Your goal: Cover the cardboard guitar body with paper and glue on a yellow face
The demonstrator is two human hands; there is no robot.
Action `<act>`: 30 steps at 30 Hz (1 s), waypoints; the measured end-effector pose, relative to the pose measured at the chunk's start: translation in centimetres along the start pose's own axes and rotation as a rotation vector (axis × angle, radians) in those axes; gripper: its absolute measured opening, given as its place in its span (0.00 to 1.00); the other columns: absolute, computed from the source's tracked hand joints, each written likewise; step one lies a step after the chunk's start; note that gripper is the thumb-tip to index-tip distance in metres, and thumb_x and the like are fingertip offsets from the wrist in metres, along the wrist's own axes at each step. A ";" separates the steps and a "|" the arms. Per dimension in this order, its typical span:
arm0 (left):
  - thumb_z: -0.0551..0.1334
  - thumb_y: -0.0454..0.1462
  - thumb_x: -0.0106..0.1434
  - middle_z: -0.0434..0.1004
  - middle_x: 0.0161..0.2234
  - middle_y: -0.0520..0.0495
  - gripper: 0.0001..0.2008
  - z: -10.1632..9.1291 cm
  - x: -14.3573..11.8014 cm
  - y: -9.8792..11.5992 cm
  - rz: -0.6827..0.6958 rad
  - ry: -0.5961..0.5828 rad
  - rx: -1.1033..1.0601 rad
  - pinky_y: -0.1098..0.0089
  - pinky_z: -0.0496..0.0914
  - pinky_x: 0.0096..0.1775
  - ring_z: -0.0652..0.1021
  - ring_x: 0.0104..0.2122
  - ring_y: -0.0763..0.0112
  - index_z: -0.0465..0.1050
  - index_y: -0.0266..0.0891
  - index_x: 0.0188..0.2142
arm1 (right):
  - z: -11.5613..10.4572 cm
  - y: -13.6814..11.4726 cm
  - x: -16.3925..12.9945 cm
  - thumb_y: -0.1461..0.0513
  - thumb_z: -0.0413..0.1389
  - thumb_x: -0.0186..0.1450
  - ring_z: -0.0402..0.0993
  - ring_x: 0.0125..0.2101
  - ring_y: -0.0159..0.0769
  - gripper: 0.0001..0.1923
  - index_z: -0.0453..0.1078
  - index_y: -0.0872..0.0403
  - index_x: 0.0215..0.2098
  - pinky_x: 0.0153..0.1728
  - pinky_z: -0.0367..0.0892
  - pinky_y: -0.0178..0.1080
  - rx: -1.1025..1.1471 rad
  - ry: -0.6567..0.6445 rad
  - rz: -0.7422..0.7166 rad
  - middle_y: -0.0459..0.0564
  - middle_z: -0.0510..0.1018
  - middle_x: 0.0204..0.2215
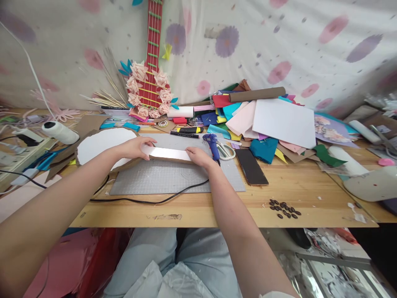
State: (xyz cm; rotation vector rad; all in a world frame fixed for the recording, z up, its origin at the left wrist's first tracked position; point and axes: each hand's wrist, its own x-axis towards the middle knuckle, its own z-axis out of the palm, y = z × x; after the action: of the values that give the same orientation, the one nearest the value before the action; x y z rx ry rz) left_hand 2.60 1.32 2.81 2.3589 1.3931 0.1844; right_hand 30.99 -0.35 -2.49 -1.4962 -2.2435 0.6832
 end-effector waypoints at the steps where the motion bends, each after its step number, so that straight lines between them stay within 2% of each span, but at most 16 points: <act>1: 0.68 0.41 0.39 0.73 0.45 0.48 0.38 0.1 0.2 -0.1 0.012 -0.006 0.009 0.67 0.64 0.47 0.73 0.45 0.62 0.65 0.41 0.52 | 0.1 0.1 0.0 0.63 0.43 0.66 0.71 0.42 0.36 0.16 0.72 0.56 0.41 0.45 0.62 0.36 -0.009 0.008 -0.008 0.51 0.77 0.42; 6: 0.70 0.42 0.36 0.73 0.41 0.48 0.36 0.0 0.7 0.2 0.043 -0.003 0.098 0.64 0.63 0.48 0.71 0.46 0.58 0.67 0.42 0.48 | 0.6 0.5 0.3 0.64 0.44 0.65 0.69 0.44 0.37 0.15 0.72 0.56 0.42 0.47 0.60 0.36 -0.051 0.085 -0.062 0.52 0.76 0.43; 12: 0.70 0.41 0.35 0.73 0.40 0.48 0.36 -0.3 0.9 0.6 0.027 -0.028 0.121 0.63 0.63 0.47 0.71 0.45 0.58 0.68 0.42 0.48 | 1.0 0.4 0.4 0.64 0.45 0.66 0.67 0.45 0.36 0.15 0.73 0.56 0.43 0.49 0.57 0.36 -0.117 0.165 -0.053 0.53 0.75 0.42; 16: 0.70 0.41 0.36 0.73 0.43 0.46 0.38 -0.2 1.2 0.0 0.004 -0.043 0.103 0.64 0.63 0.48 0.71 0.46 0.58 0.67 0.41 0.49 | 1.1 0.3 0.4 0.64 0.46 0.65 0.67 0.45 0.36 0.14 0.73 0.56 0.42 0.49 0.57 0.36 -0.128 0.192 -0.026 0.52 0.75 0.41; 19: 0.68 0.42 0.40 0.71 0.48 0.46 0.36 -0.2 1.0 -0.3 -0.003 -0.058 0.078 0.66 0.61 0.50 0.69 0.49 0.59 0.65 0.40 0.52 | 1.4 0.2 0.5 0.64 0.46 0.65 0.68 0.43 0.36 0.14 0.74 0.55 0.40 0.48 0.58 0.36 -0.132 0.211 0.004 0.52 0.76 0.40; 23: 0.65 0.42 0.45 0.69 0.51 0.45 0.32 0.0 0.0 0.2 0.002 -0.056 0.183 0.63 0.57 0.53 0.65 0.52 0.55 0.66 0.39 0.52 | 1.5 -0.1 0.4 0.63 0.49 0.63 0.68 0.43 0.37 0.12 0.75 0.55 0.37 0.47 0.59 0.37 -0.142 0.284 0.040 0.52 0.77 0.38; 26: 0.65 0.47 0.45 0.70 0.50 0.43 0.35 0.7 -0.5 0.7 0.045 -0.002 0.238 0.60 0.56 0.53 0.65 0.51 0.53 0.65 0.38 0.52 | 0.8 -0.8 0.1 0.63 0.51 0.61 0.69 0.43 0.38 0.10 0.76 0.55 0.35 0.47 0.60 0.38 -0.123 0.324 0.069 0.51 0.77 0.38; 30: 0.63 0.52 0.48 0.69 0.50 0.42 0.34 1.9 -0.8 0.6 0.027 0.093 0.142 0.61 0.58 0.52 0.64 0.51 0.54 0.66 0.37 0.51 | -2.2 -1.1 -1.6 0.60 0.52 0.61 0.71 0.38 0.35 0.10 0.75 0.54 0.36 0.40 0.63 0.37 -0.026 0.301 0.090 0.50 0.78 0.38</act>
State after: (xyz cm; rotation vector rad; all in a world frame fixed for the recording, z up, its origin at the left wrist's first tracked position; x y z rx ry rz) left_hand 3.29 -0.13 1.35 2.5151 1.4627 0.2119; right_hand 31.97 -1.71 -0.09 -1.6019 -1.9756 0.4213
